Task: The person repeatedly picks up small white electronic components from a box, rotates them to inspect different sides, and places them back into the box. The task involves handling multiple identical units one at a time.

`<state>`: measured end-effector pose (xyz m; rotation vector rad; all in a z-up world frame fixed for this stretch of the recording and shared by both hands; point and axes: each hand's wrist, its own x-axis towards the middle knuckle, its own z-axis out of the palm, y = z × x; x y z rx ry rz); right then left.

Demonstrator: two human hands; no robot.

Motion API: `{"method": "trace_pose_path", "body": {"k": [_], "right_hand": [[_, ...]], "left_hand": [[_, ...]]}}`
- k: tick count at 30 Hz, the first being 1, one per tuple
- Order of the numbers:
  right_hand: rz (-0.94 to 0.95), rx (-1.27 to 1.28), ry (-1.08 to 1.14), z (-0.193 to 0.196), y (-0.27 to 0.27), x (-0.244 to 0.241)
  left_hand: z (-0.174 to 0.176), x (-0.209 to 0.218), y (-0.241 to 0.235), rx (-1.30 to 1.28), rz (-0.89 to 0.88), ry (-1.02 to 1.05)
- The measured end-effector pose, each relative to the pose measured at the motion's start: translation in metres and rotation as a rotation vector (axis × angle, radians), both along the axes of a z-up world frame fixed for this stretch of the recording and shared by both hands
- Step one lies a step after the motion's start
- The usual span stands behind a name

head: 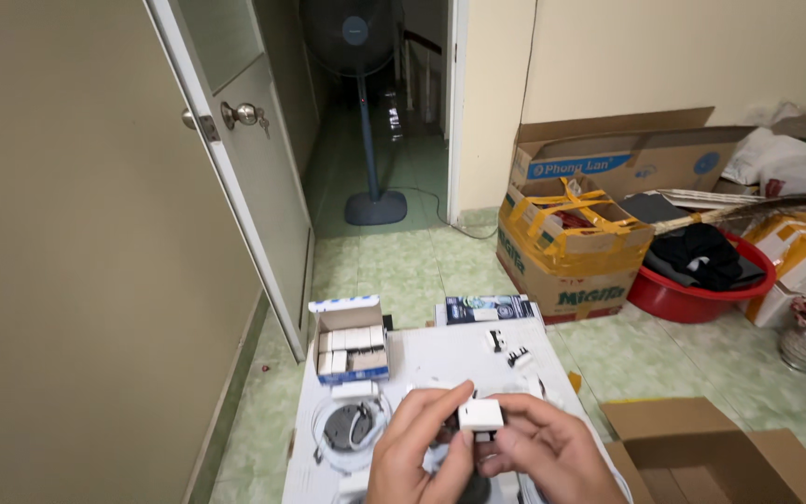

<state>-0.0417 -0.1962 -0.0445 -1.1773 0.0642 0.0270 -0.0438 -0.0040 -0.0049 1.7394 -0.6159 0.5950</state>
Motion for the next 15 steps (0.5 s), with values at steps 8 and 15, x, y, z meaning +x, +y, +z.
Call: {"method": "trace_pose_path", "body": {"k": [8,15], "right_hand": [[-0.012,-0.027,-0.265,0.014,0.016,-0.050],[-0.157,-0.164,-0.403,0.034,0.027,-0.072]], "left_hand": [[0.017,-0.043,0.005,-0.095,-0.108,0.242],[0.023,-0.067,0.003,-0.415,-0.221,0.632]]}}
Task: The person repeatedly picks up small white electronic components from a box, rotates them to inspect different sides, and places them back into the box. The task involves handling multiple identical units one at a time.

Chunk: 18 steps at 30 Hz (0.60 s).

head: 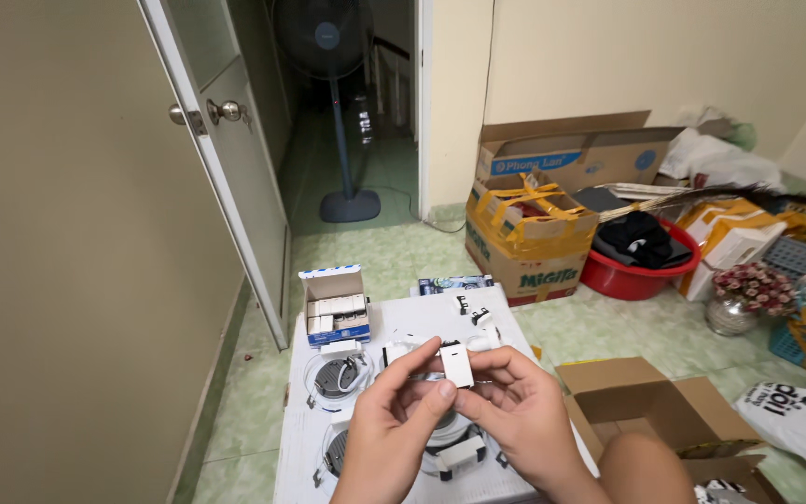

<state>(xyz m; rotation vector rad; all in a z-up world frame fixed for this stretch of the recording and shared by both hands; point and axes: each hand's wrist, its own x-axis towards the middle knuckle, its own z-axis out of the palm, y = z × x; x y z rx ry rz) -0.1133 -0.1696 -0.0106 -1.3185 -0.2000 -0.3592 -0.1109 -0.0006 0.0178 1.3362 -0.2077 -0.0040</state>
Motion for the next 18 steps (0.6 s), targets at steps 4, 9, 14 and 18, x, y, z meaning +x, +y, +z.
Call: {"method": "trace_pose_path", "body": {"k": [4,9,14,18], "right_hand": [[0.012,-0.075,0.107,0.006,-0.011,-0.014],[0.056,-0.052,0.123,-0.003,-0.024,-0.020],[0.132,0.010,0.152,0.015,-0.023,-0.026],[0.149,-0.030,0.086,0.017,-0.022,-0.024]], "left_hand": [[0.003,-0.013,-0.001,-0.025,0.030,0.055],[-0.010,-0.023,-0.005,-0.031,0.028,0.016],[-0.012,-0.026,-0.003,0.001,0.040,-0.094],[-0.012,-0.029,-0.002,0.019,0.083,-0.085]]}}
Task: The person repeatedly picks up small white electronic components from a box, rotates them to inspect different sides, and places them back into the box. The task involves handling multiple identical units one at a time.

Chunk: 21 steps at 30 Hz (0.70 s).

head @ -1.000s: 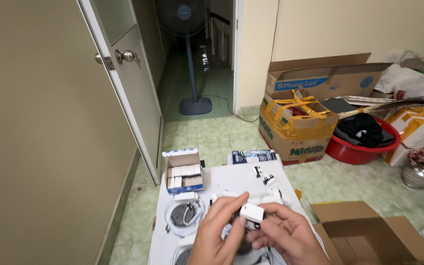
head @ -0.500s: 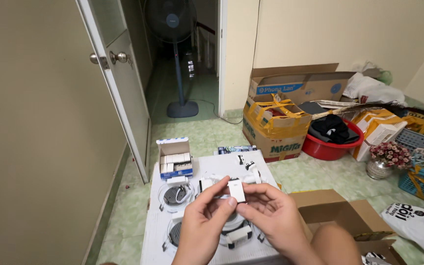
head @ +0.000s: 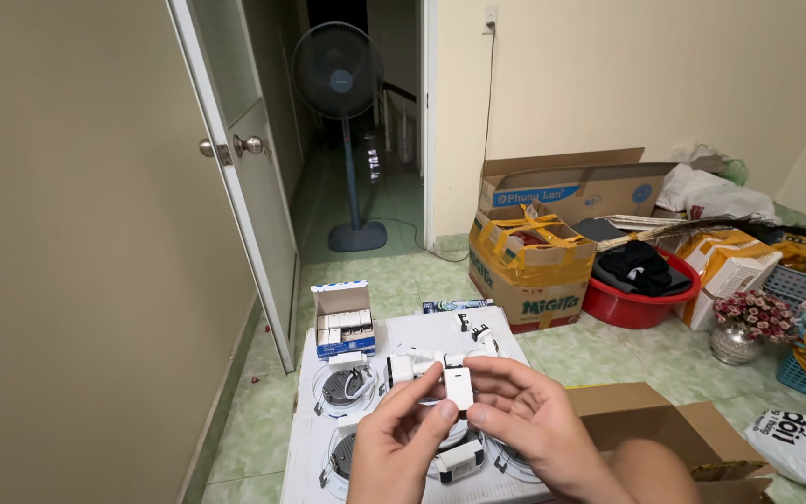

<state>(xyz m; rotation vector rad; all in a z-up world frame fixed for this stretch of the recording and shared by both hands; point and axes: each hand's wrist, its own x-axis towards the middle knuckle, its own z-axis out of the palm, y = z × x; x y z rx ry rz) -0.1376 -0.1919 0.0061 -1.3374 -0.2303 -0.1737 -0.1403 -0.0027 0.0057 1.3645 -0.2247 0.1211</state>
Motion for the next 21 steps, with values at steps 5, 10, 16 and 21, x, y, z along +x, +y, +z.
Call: {"method": "trace_pose_path", "body": {"k": [5,10,16,21], "right_hand": [[-0.036,-0.062,0.063,0.017,0.006,0.008],[0.046,-0.100,0.061,0.017,0.007,0.012],[0.047,-0.144,0.021,0.003,0.007,0.017],[-0.059,-0.221,0.049,0.009,0.013,0.013]], "left_hand": [[-0.005,0.017,0.003,0.033,0.037,-0.061],[-0.011,0.021,0.000,0.034,0.012,-0.015],[-0.018,0.019,0.000,-0.026,0.013,0.089],[-0.008,0.019,0.001,-0.084,0.010,0.120]]}}
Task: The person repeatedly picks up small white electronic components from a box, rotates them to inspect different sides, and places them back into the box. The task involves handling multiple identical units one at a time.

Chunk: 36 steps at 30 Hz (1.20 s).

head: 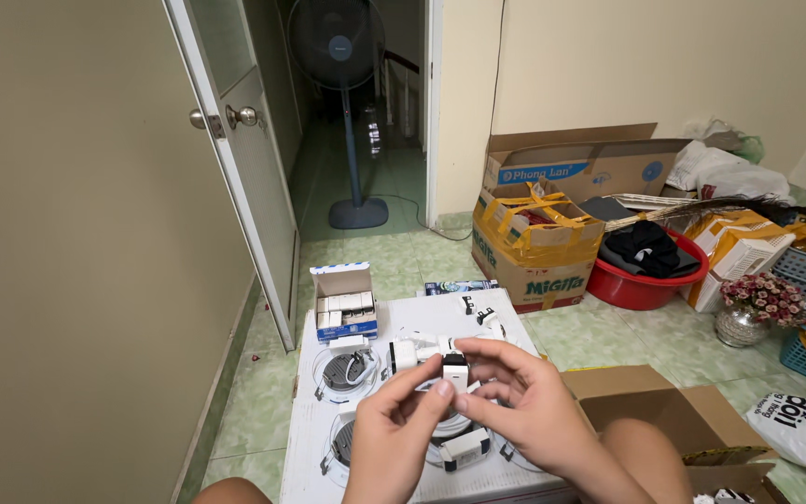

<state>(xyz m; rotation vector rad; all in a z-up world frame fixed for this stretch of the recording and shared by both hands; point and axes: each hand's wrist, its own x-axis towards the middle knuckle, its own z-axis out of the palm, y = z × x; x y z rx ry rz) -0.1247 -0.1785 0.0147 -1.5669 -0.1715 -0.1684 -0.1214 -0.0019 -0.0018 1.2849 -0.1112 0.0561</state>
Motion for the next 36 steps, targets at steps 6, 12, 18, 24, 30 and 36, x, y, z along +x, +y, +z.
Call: {"method": "trace_pose_path", "body": {"k": [6,12,18,24,30,36], "right_hand": [[0.014,-0.037,-0.086,0.000,0.003,-0.002],[0.078,-0.035,-0.130,0.001,-0.005,0.002],[0.145,0.011,0.031,-0.001,-0.011,0.012],[0.138,-0.013,0.139,-0.012,-0.008,0.015],[0.203,0.014,0.144,-0.017,-0.014,0.018],[0.187,0.027,0.055,-0.014,-0.019,0.013]], "left_hand": [[0.022,-0.006,0.002,0.046,-0.002,0.091],[0.010,-0.003,0.002,0.006,0.029,-0.028],[-0.003,0.001,0.002,-0.025,0.011,-0.148],[-0.007,0.000,0.004,0.039,-0.004,-0.173],[-0.001,-0.004,0.006,0.113,-0.036,-0.138],[0.003,-0.006,0.000,0.053,-0.048,0.015]]}}
